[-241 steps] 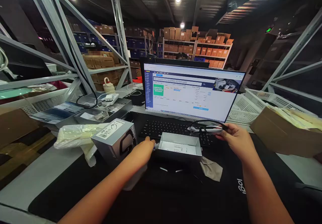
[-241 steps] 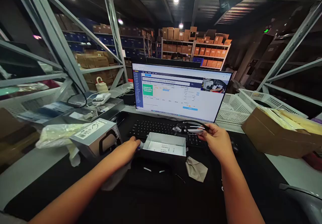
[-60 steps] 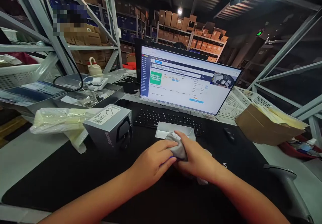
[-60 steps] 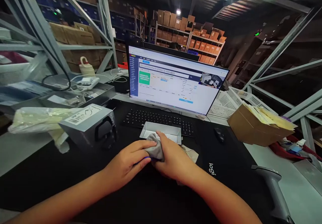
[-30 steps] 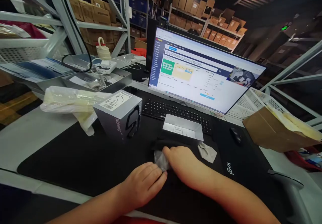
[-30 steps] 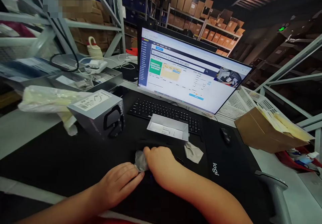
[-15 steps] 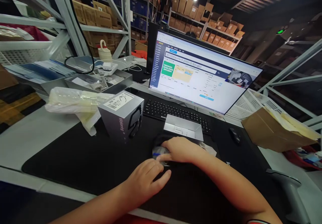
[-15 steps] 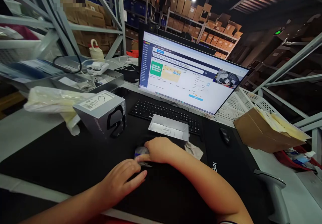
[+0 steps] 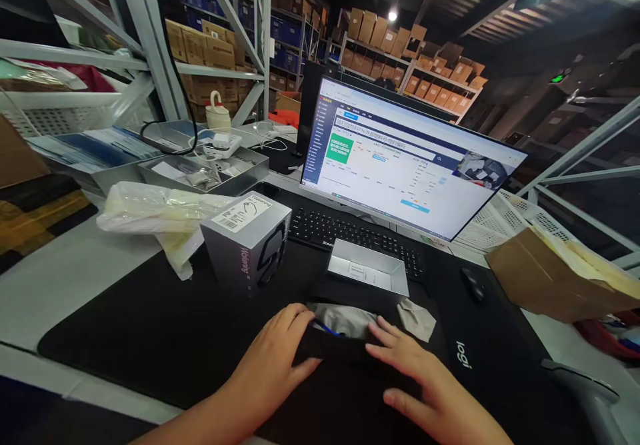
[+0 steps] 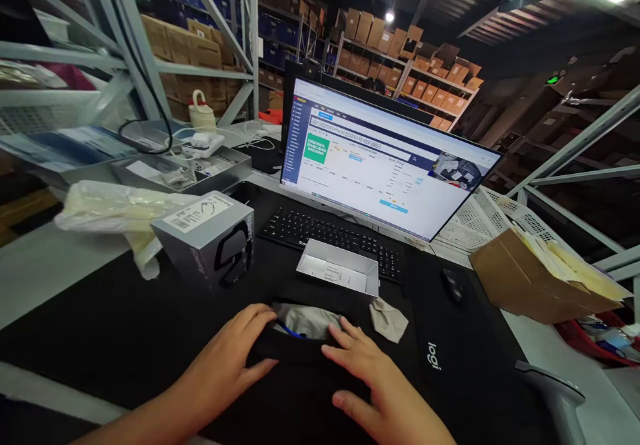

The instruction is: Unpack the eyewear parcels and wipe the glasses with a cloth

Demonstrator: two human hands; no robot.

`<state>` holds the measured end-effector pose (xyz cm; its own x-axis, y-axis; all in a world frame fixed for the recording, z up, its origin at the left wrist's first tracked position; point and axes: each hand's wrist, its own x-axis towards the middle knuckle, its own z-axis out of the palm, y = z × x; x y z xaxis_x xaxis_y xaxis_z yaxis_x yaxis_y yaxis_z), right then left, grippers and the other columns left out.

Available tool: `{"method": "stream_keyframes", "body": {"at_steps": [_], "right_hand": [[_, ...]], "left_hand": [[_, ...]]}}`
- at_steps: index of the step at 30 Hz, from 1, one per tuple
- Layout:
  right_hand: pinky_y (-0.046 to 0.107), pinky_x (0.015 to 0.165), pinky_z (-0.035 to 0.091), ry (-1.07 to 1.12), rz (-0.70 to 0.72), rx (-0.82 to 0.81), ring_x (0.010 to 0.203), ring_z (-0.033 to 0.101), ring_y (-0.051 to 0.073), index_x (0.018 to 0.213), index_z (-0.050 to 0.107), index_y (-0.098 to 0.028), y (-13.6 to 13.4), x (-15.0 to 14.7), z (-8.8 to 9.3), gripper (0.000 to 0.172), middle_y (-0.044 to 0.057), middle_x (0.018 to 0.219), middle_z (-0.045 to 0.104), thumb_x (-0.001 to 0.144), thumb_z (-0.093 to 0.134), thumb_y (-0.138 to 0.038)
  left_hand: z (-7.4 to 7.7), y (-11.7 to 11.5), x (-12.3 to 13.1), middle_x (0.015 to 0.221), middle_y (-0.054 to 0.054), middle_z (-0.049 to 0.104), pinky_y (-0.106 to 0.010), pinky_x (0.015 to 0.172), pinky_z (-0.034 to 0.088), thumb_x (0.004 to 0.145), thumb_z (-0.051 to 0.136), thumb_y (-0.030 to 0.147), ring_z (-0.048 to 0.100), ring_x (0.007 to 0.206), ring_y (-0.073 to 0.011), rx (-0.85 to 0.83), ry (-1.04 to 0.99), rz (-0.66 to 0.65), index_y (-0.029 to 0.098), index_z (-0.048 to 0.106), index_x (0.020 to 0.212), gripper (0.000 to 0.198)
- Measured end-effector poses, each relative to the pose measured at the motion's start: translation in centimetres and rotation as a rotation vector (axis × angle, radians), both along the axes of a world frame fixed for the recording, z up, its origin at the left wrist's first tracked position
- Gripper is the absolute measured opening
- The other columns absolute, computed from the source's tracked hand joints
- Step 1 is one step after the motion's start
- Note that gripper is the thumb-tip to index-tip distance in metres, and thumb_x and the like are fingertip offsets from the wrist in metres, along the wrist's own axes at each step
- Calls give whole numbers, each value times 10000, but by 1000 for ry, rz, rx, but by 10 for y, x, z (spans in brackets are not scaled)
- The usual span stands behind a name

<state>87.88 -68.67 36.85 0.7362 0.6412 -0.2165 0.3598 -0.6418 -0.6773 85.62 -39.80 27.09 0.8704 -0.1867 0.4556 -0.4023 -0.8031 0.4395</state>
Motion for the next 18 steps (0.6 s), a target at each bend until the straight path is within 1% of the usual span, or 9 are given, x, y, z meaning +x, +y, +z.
{"method": "stream_keyframes", "body": {"at_steps": [2,4,6,8,10,12,15,17,18], "right_hand": [[581,1207,274,-15,-76,24,1514,268,307,1448,482,-425,-7,-12,-17,547,30,1635,324,930,636,-340],[534,1205,314,-55,-121,67,1502,304,288,1417,503,-387,-7,-20,-32,542,55,1615,355,905,657,-296],[503,1204,329,-117,-127,109,1497,316,272,1379,514,-335,-2,-23,-43,534,82,1573,409,876,669,-242],[498,1207,327,-189,-127,126,1500,311,267,1357,509,-292,5,-24,-49,540,104,1548,435,849,665,-194],[509,1208,320,-248,-122,121,1504,298,274,1356,505,-266,11,-23,-51,567,118,1545,439,822,665,-165],[510,1204,325,-265,-111,114,1504,295,279,1364,506,-251,15,-22,-50,591,126,1551,433,805,671,-155],[480,1197,343,-225,-72,161,1495,320,265,1369,522,-236,10,-20,-42,594,125,1547,450,802,682,-158],[463,1198,342,-197,-50,223,1457,393,256,1316,586,-243,-1,-18,-33,502,106,1500,519,827,684,-179],[450,1183,365,-196,-76,258,1405,468,249,1258,633,-246,-8,-15,-29,415,95,1437,585,848,678,-196]], "left_hand": [[0,-1,3,1262,-177,567,-528,891,598,674,844,222,628,1120,-360,52,-79,28,177,547,1246,646],[5,-2,9,1462,-244,409,-610,990,526,636,873,236,485,1307,-448,121,-115,4,159,554,1255,701],[14,-2,18,1610,-260,166,-653,1072,441,610,887,256,311,1430,-491,178,-74,-90,153,543,1279,760],[25,-1,27,1645,-234,65,-678,1104,386,632,869,273,241,1467,-484,235,-5,-200,188,481,1381,847],[35,-1,33,1629,-196,154,-698,1116,352,695,811,246,272,1465,-445,292,28,-291,282,360,1498,922],[41,-6,36,1561,-161,290,-708,1135,314,733,747,216,316,1447,-402,317,18,-322,346,288,1536,934],[42,-20,35,1417,-180,421,-711,1152,280,696,738,250,397,1370,-390,296,-64,-241,248,276,1553,973],[39,-29,35,1311,-195,487,-698,1147,305,654,764,277,461,1284,-396,282,-124,-173,140,311,1530,996],[38,-32,35,1254,-187,517,-679,1131,347,641,777,281,493,1232,-390,269,-140,-154,113,366,1493,960]]}}
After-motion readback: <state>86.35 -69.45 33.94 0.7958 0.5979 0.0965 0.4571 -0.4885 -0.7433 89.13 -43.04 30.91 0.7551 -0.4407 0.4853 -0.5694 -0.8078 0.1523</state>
